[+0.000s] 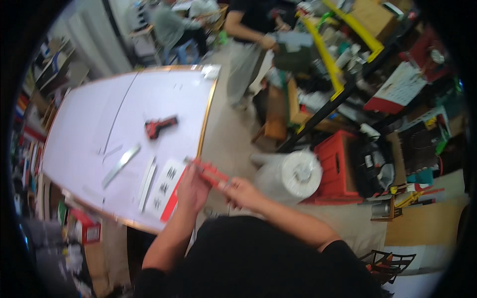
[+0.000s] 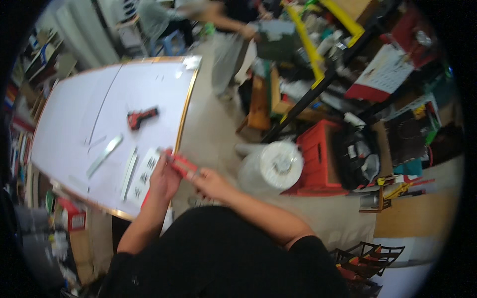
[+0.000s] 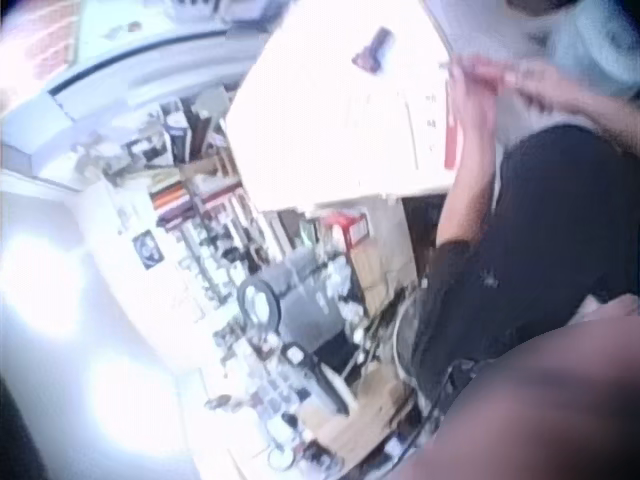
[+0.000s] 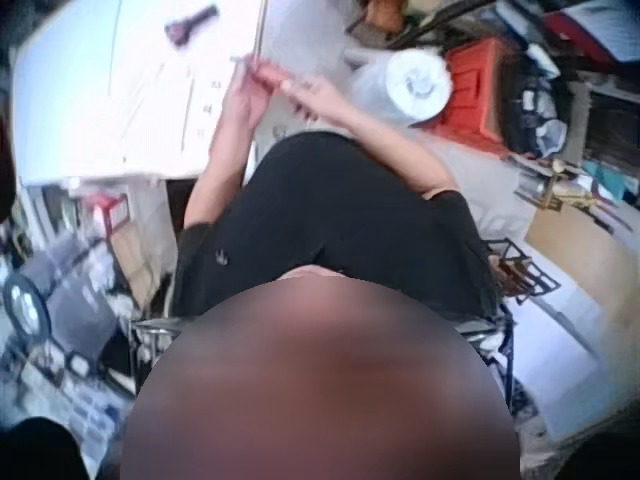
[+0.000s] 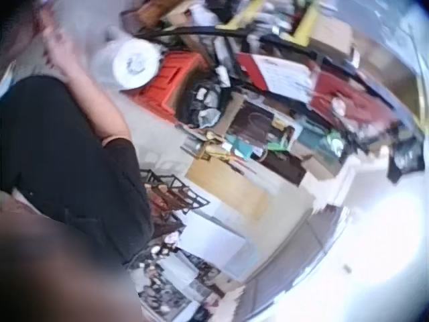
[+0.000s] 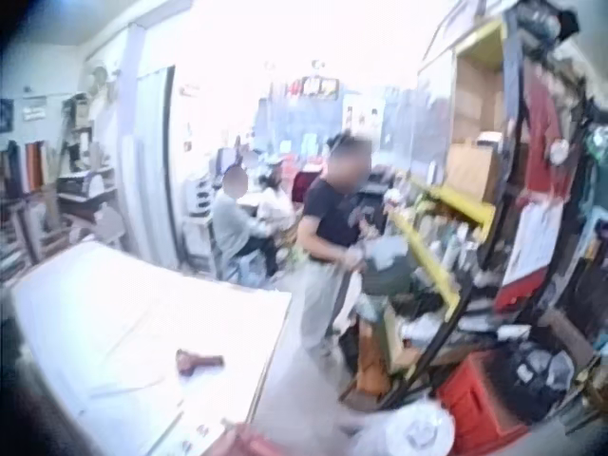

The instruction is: The person assembles a sign by cutting white strips with a utility knife, positioning them on a white board, and securing them with a cordless drill. They handle screws and strips, aligning and fastening components along the board's edge.

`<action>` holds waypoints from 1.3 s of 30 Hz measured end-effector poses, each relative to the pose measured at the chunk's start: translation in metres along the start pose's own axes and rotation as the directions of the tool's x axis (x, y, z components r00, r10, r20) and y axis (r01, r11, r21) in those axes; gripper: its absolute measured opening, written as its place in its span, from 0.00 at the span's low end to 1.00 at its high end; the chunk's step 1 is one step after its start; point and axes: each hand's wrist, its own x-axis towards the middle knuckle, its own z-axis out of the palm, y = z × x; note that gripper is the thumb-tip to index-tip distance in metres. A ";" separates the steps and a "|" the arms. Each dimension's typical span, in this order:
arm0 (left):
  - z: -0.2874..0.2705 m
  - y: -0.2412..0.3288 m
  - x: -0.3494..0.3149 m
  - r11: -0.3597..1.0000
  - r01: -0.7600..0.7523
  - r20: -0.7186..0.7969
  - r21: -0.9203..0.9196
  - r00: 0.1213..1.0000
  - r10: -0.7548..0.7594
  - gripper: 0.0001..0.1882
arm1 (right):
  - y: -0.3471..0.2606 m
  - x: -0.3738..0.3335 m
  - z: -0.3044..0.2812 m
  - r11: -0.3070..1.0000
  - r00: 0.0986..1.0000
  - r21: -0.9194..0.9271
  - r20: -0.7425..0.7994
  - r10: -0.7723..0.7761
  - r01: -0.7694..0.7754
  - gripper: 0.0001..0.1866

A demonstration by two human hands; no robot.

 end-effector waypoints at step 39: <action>0.093 0.121 0.274 0.775 -0.510 -0.422 0.374 0.650 0.632 0.24 | -0.173 0.291 -0.069 0.896 0.807 0.098 0.400 -0.434 0.433 0.32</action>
